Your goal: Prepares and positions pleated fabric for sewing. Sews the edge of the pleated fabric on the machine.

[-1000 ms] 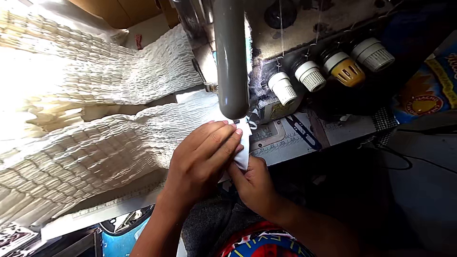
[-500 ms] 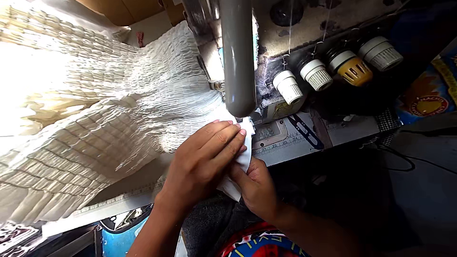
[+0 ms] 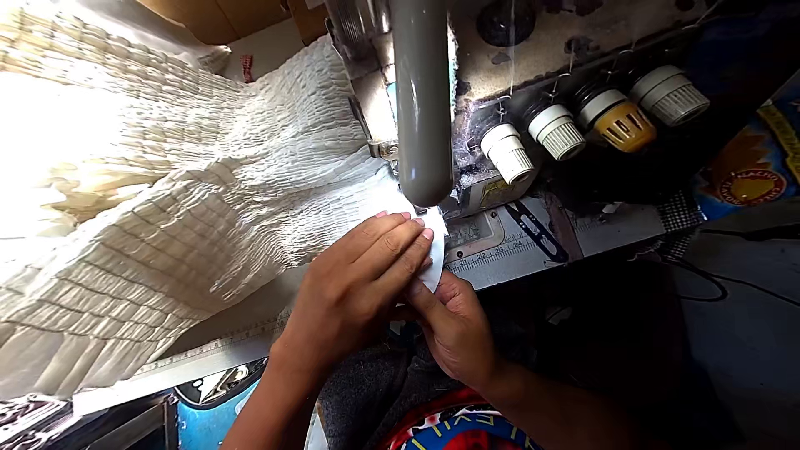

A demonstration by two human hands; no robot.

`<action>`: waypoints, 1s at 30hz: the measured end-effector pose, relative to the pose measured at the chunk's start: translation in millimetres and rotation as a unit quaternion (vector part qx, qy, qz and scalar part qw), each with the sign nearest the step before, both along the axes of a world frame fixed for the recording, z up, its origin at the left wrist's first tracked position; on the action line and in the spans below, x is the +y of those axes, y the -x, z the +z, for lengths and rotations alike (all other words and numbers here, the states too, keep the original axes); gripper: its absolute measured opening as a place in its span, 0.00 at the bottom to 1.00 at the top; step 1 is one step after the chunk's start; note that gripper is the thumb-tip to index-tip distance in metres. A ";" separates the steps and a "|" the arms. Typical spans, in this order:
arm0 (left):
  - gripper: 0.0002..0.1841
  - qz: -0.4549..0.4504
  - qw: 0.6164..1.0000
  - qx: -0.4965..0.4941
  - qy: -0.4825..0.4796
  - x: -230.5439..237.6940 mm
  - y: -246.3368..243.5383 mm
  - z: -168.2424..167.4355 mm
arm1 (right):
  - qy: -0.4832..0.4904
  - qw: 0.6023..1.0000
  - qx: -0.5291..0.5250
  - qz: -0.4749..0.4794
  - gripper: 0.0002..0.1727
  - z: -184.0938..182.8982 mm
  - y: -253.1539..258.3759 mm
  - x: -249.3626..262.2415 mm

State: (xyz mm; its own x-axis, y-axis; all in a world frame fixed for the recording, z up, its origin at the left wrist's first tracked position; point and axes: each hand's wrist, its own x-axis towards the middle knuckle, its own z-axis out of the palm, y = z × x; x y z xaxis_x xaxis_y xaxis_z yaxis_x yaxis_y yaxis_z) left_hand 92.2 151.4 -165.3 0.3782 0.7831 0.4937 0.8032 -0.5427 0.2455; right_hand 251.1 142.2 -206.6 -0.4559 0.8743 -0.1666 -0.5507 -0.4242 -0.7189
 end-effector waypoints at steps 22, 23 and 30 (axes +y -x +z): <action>0.18 0.067 0.997 0.014 0.018 -4.9 0.1 -1.8 | -0.095 0.971 -0.209 -0.073 0.26 11.9 -0.4 48.8; 0.19 0.083 0.996 0.011 0.026 -4.5 -2.6 -2.5 | -0.092 0.970 -0.212 -0.073 0.27 13.0 -0.3 50.1; 0.21 0.185 0.980 -0.007 0.073 7.4 -16.8 -2.2 | -0.198 0.946 -0.248 -0.066 0.26 -2.5 -3.7 50.7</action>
